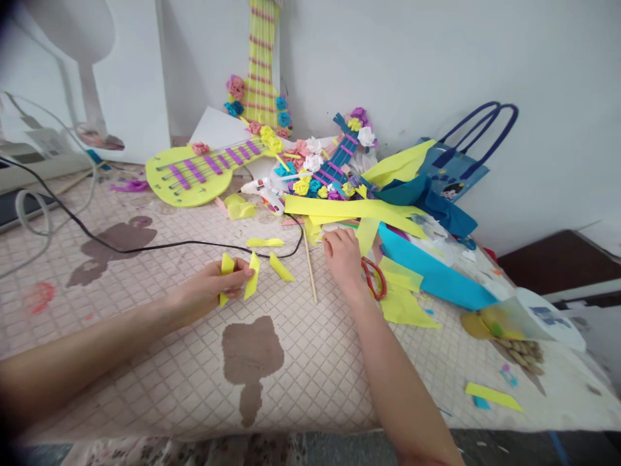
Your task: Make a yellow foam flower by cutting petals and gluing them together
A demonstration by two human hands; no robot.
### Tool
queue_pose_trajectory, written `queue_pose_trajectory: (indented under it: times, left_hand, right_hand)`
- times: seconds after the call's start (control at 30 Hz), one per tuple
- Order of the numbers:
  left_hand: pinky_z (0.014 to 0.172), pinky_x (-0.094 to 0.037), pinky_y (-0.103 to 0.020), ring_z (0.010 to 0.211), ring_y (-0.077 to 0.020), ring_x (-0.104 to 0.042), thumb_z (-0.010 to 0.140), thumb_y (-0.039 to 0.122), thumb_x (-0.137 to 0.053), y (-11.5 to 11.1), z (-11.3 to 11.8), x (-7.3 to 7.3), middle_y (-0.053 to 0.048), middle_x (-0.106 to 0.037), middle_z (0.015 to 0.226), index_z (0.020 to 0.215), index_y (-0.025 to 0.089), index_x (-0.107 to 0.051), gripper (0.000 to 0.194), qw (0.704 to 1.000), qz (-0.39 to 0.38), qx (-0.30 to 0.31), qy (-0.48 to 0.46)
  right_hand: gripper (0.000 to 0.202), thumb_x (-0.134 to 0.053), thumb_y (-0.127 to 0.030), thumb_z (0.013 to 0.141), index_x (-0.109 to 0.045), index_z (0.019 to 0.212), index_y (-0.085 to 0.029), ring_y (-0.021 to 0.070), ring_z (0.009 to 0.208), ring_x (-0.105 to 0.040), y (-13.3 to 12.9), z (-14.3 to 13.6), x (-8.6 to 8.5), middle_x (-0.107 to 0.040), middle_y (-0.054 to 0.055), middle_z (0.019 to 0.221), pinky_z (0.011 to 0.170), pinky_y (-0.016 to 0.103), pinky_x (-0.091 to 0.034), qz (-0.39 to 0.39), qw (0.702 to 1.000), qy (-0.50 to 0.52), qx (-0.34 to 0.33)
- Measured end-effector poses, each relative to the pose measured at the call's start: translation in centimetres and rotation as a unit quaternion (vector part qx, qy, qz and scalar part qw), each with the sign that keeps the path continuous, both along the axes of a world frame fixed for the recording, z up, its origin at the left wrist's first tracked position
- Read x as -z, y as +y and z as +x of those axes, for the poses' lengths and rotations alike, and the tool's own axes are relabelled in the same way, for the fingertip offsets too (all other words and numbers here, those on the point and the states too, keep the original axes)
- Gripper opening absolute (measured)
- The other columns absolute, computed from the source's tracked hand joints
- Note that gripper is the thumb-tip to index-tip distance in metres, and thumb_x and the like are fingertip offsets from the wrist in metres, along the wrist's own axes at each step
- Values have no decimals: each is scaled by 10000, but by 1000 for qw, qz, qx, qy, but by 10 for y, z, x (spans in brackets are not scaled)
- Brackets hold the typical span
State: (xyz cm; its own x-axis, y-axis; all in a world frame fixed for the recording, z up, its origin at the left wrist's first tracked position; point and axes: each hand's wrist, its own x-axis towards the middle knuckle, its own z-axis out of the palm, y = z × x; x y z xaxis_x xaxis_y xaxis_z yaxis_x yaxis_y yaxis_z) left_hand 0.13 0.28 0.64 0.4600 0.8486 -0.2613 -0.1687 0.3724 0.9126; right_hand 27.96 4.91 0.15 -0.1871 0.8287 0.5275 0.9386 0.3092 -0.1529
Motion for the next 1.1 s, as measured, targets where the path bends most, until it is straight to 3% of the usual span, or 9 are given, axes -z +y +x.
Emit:
queue_pose_trajectory:
  times: [0.1, 0.2, 0.3, 0.57, 0.8, 1.0, 1.1]
  left_hand:
    - [490, -249, -219, 492, -54, -348, 704, 371, -718, 0, 0, 0, 48, -447, 607, 717, 155, -530, 287, 1000, 7, -6, 5]
    - [479, -241, -218, 490, -52, -341, 679, 373, -733, 0, 1, -2, 44, -463, 610, 717, 151, -549, 291, 1000, 14, -7, 12]
    - [475, -241, -212, 495, -51, -337, 676, 376, -735, -1, 1, -3, 43, -466, 610, 720, 147, -560, 292, 1000, 18, -2, 8]
    - [476, -231, -206, 504, -48, -326, 699, 366, -720, 0, 0, -4, 38, -453, 642, 718, 143, -541, 286, 1000, 15, 2, 7]
    - [485, -223, -204, 497, -44, -315, 730, 387, -697, 1, -1, 2, 44, -419, 620, 720, 142, -518, 304, 1000, 16, 1, 19]
    - [490, -230, -203, 502, -44, -303, 742, 381, -692, 2, -1, 1, 47, -401, 610, 718, 138, -516, 301, 1000, 7, -3, 14]
    - [487, -231, -203, 499, -43, -306, 738, 379, -699, 2, 0, -1, 48, -404, 603, 711, 139, -510, 306, 1000, 9, -1, 11]
  right_hand:
    - [125, -495, -245, 843, -614, 858, -207, 222, 813, -556, -8, -12, -5, -635, 66, 850, 754, 379, -449, -26, 986, 166, -15]
    - [127, -580, -317, 797, -597, 849, -203, 172, 703, -573, -16, -24, -3, -627, 31, 784, 656, 316, -459, -136, 931, 335, -54]
    - [185, -642, -343, 748, -598, 853, -196, 155, 715, -575, -18, -29, 1, -625, 19, 788, 666, 299, -453, -210, 884, 411, -76]
    - [266, -693, -398, 692, -598, 833, -195, 93, 549, -461, -21, -34, -2, -555, -32, 676, 466, 224, -343, -290, 815, 498, -65]
    - [254, -695, -409, 696, -555, 762, -209, 84, 510, -438, -37, -63, -3, -517, -49, 618, 463, 220, -355, -340, 762, 543, -97]
    - [181, -657, -354, 754, -556, 773, -205, 93, 591, -471, -49, -82, 0, -539, -32, 694, 532, 233, -373, -356, 786, 478, -167]
    - [197, -665, -366, 745, -557, 775, -204, 86, 561, -450, -48, -82, 0, -524, -37, 675, 494, 224, -344, -367, 769, 501, -152]
